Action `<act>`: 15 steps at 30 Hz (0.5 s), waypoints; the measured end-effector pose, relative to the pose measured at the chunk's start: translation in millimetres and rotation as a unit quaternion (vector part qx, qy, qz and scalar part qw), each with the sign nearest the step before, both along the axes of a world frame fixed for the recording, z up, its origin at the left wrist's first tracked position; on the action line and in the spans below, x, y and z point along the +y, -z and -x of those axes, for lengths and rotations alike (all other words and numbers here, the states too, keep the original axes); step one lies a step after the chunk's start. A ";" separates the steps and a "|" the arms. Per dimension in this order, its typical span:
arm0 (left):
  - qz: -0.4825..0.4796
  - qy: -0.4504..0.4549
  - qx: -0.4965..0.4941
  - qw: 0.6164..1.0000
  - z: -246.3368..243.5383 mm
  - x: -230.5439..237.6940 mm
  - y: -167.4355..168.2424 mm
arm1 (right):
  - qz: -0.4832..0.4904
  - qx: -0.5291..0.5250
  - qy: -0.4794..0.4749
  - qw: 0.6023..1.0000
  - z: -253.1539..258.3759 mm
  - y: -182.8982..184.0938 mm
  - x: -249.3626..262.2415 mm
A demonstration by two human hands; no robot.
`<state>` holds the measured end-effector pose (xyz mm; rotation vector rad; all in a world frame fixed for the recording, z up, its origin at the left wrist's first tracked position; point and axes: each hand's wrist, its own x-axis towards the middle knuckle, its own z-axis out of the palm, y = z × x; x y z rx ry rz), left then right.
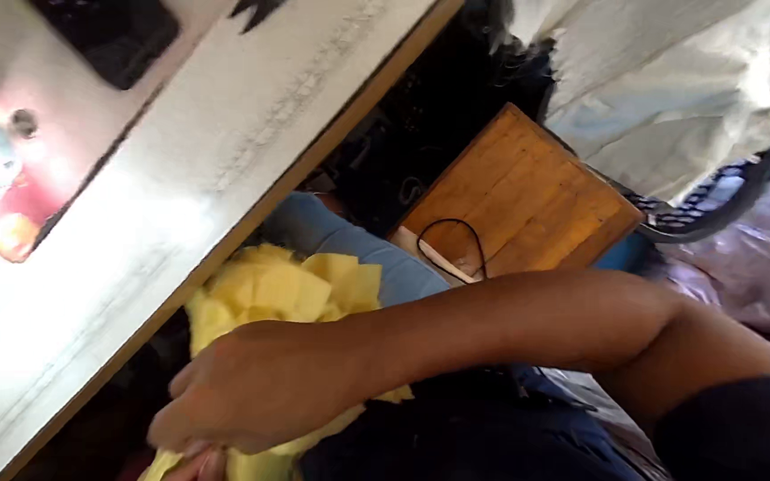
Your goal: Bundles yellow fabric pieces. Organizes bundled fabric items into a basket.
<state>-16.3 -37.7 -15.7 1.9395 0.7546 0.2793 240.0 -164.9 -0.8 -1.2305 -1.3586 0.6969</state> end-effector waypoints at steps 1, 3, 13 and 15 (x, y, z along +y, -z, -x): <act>-0.008 -0.014 0.006 1.000 -1.9 -2.0 -0.3 | -0.012 0.019 -0.014 1.000 10.4 5.0 10.5; -0.012 -0.061 0.015 0.998 -5.6 -6.1 -1.6 | -0.010 0.029 -0.047 0.998 30.7 14.8 32.2; 0.081 -0.188 -0.015 0.979 3.0 3.9 6.3 | 0.071 -0.122 -0.099 0.985 73.9 54.3 74.7; 0.107 -0.195 -0.036 0.974 4.6 5.5 8.4 | 0.039 -0.156 -0.058 0.985 80.0 58.1 73.9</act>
